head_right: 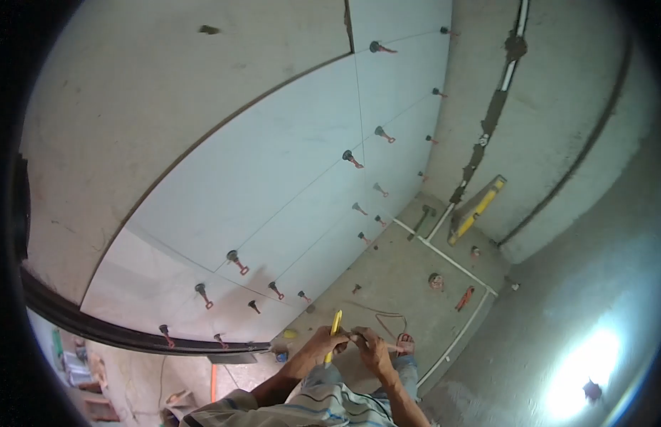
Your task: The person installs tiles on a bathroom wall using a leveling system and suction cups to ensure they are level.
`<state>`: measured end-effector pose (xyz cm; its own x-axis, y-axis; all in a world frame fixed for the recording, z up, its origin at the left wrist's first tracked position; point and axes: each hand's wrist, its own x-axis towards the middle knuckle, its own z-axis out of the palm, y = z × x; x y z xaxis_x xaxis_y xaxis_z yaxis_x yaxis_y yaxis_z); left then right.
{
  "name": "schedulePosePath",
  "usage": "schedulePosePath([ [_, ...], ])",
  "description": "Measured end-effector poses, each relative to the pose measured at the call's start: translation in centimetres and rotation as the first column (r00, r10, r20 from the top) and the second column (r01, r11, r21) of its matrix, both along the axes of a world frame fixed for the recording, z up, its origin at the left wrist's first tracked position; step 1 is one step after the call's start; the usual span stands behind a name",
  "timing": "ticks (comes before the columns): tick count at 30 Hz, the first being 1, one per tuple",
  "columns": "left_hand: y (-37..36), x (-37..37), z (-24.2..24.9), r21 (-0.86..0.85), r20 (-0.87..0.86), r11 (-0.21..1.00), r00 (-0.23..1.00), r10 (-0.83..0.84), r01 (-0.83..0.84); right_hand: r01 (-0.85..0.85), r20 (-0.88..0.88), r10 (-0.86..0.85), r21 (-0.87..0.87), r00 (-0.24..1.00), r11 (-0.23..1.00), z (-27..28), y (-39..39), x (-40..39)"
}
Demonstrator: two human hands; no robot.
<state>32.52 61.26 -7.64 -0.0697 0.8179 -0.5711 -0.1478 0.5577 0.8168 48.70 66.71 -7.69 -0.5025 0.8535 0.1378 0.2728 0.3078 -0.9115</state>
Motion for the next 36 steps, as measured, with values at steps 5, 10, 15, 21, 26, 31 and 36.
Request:
schedulePosePath([
  [5, 4.2, 4.1, -4.1, -0.093, 0.412, 0.975, 0.884, 0.222, -0.201, -0.322, -0.147, 0.292, -0.259, 0.945, 0.911, -2.2, 8.8, 4.5],
  [10, 10.1, 3.8, -5.6, -0.057, 0.342, 0.914, 0.852, 0.396, -0.401, -0.394, -0.303, 0.302, -0.314, 0.904, 0.864, -6.0, 15.2, 1.9],
  [15, 16.4, -0.5, -15.7, 0.076, 0.150, 0.912, 0.909, 0.388, -0.402, -0.358, -0.055, 0.370, 0.157, 0.927, 0.920, -15.1, 21.3, -1.6],
  [21, 19.6, -3.7, -32.5, 0.146, 0.261, 0.921, 0.912, 0.316, -0.360, -0.185, -0.087, 0.164, -0.397, 0.983, 0.899, -32.8, 25.6, -1.8],
  [26, 20.2, -4.3, -41.5, 0.078, 0.340, 0.960, 0.912, 0.227, -0.269, -0.309, -0.322, 0.168, -0.460, 0.932, 0.833, -41.6, 26.6, -2.8],
  [31, 20.5, -3.6, -43.9, 0.194, 0.205, 0.947, 0.954, 0.217, -0.257, -0.301, -0.355, 0.073, -0.647, 0.932, 0.700, -44.4, 26.6, -3.5],
  [36, 20.2, -2.8, -40.7, 0.315, 0.037, 0.948, 0.997, -0.063, 0.048, -0.271, -0.213, 0.173, -0.653, 0.962, 0.708, -40.2, 25.5, -4.6],
])
